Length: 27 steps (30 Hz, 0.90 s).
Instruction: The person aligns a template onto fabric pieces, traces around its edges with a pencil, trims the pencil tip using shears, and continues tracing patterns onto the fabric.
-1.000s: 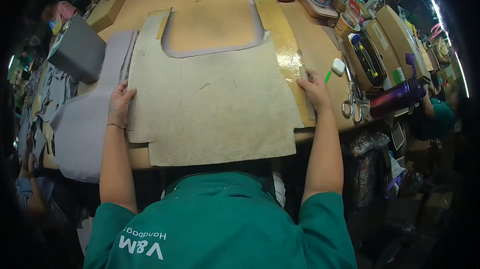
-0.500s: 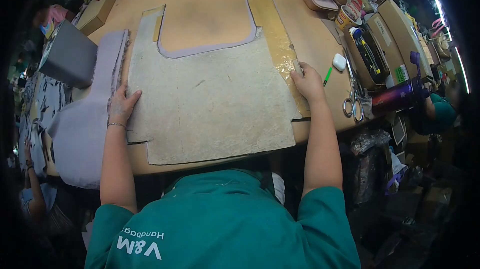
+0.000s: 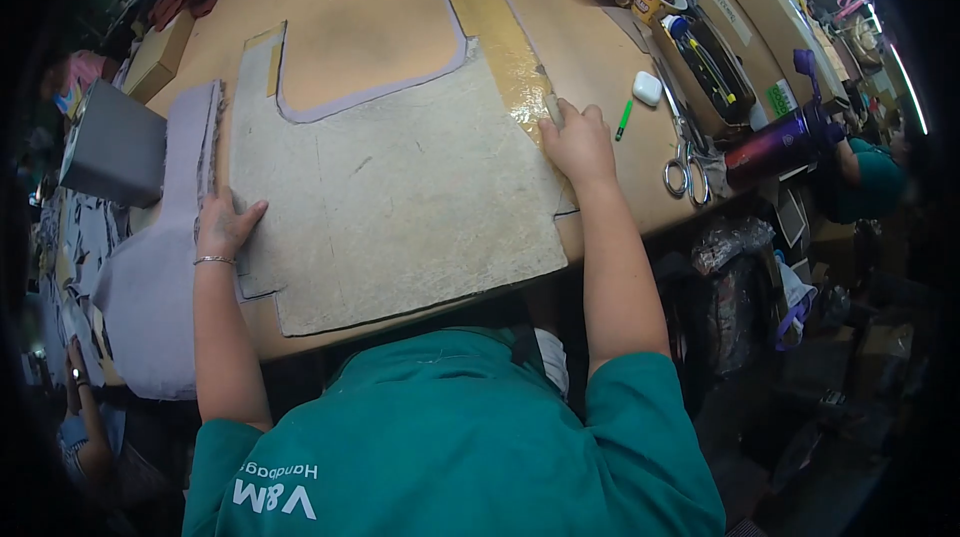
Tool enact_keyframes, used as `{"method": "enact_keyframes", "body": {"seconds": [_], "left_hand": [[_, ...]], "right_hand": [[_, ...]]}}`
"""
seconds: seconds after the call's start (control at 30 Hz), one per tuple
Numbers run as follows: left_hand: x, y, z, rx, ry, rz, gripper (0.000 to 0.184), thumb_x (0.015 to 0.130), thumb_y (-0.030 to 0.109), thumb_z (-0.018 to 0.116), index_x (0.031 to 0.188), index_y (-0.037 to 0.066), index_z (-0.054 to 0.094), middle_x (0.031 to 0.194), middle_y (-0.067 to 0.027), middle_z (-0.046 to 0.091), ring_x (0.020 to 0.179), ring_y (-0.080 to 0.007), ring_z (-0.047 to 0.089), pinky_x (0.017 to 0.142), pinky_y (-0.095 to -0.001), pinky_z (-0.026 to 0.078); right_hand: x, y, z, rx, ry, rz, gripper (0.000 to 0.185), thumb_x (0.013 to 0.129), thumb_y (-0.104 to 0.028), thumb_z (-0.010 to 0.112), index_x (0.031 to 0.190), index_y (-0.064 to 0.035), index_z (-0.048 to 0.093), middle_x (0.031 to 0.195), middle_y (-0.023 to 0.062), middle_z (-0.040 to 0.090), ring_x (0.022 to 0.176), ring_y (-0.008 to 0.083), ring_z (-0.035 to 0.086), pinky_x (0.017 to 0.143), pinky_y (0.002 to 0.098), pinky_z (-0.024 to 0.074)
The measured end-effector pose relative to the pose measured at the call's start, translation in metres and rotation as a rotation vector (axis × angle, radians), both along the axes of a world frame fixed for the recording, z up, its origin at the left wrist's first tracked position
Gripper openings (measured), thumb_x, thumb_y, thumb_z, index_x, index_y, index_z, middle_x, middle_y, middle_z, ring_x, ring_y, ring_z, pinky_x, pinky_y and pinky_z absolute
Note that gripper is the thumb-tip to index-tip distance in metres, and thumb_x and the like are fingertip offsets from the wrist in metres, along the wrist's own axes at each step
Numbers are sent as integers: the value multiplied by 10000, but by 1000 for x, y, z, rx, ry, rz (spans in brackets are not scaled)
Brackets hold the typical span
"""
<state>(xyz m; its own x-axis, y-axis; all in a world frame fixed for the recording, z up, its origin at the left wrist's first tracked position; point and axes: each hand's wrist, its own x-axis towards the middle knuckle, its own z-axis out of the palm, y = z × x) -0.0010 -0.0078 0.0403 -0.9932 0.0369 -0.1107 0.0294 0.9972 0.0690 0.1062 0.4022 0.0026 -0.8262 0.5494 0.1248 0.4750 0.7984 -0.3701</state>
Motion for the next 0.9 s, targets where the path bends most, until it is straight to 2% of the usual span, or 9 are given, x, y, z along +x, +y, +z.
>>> {"method": "enact_keyframes", "body": {"seconds": [0.13, 0.3, 0.47, 0.53, 0.63, 0.73, 0.77, 0.83, 0.9], "left_hand": [[4, 0, -15, -10, 101, 24, 591, 716, 336, 636, 1080, -85, 440, 1034, -276, 489, 968, -402, 480, 823, -414, 407], [7, -6, -33, 76, 299, 47, 406, 728, 210, 620, 989, -72, 489, 968, -256, 526, 893, -394, 514, 764, -429, 425], [-4, -19, -33, 190, 242, -9, 339, 684, 142, 652, 936, -45, 523, 816, -260, 545, 767, -404, 535, 690, -423, 444], [2, -12, -23, 290, 198, 22, 317, 681, 156, 656, 902, -37, 535, 801, -251, 552, 780, -392, 539, 704, -422, 438], [2, -13, -43, 334, 381, -15, 409, 683, 226, 657, 967, -47, 547, 796, -215, 585, 764, -342, 564, 701, -390, 446], [10, -13, -32, 155, 592, -23, 406, 680, 227, 660, 969, -40, 561, 806, -199, 590, 783, -323, 571, 711, -376, 449], [8, -15, -32, 232, 476, 16, 409, 675, 230, 664, 967, -38, 563, 808, -189, 591, 780, -312, 571, 712, -364, 450], [1, -22, -34, 383, 230, 96, 415, 664, 234, 672, 964, -33, 566, 813, -170, 591, 774, -291, 572, 715, -339, 453], [8, -16, -18, 498, 146, 100, 403, 647, 209, 682, 947, -31, 558, 834, -178, 590, 786, -282, 572, 713, -329, 450]], "right_hand": [[4, -4, -1, 20, 72, -38, 433, 735, -318, 596, 1052, -25, 569, 988, 221, 495, 888, 352, 528, 814, 367, 424], [-5, 11, 0, -198, 66, -114, 381, 685, -256, 623, 925, 38, 593, 898, 221, 575, 858, 322, 561, 791, 352, 439], [-19, 24, -14, -197, 2, -149, 333, 633, -209, 636, 859, 33, 612, 821, 217, 607, 787, 299, 597, 738, 349, 457], [-23, 33, -12, -241, -26, -153, 320, 633, -207, 637, 845, 31, 612, 772, 208, 610, 759, 281, 606, 710, 339, 462], [-25, 54, -22, -309, 23, -159, 307, 645, -197, 640, 846, 31, 603, 748, 185, 611, 731, 256, 605, 684, 325, 462], [-21, 53, -34, -211, 157, -120, 316, 658, -185, 648, 874, 37, 586, 770, 168, 609, 720, 226, 596, 677, 312, 456], [-20, 52, -33, -147, 212, -102, 321, 663, -180, 651, 886, 40, 580, 779, 164, 608, 718, 214, 593, 677, 308, 454], [-19, 51, -31, -185, 181, -94, 337, 673, -181, 654, 910, 43, 568, 778, 146, 598, 708, 191, 574, 670, 297, 449], [-17, 51, -31, -244, 168, -70, 346, 686, -180, 654, 933, 43, 558, 766, 123, 585, 696, 170, 554, 659, 286, 443]]}}
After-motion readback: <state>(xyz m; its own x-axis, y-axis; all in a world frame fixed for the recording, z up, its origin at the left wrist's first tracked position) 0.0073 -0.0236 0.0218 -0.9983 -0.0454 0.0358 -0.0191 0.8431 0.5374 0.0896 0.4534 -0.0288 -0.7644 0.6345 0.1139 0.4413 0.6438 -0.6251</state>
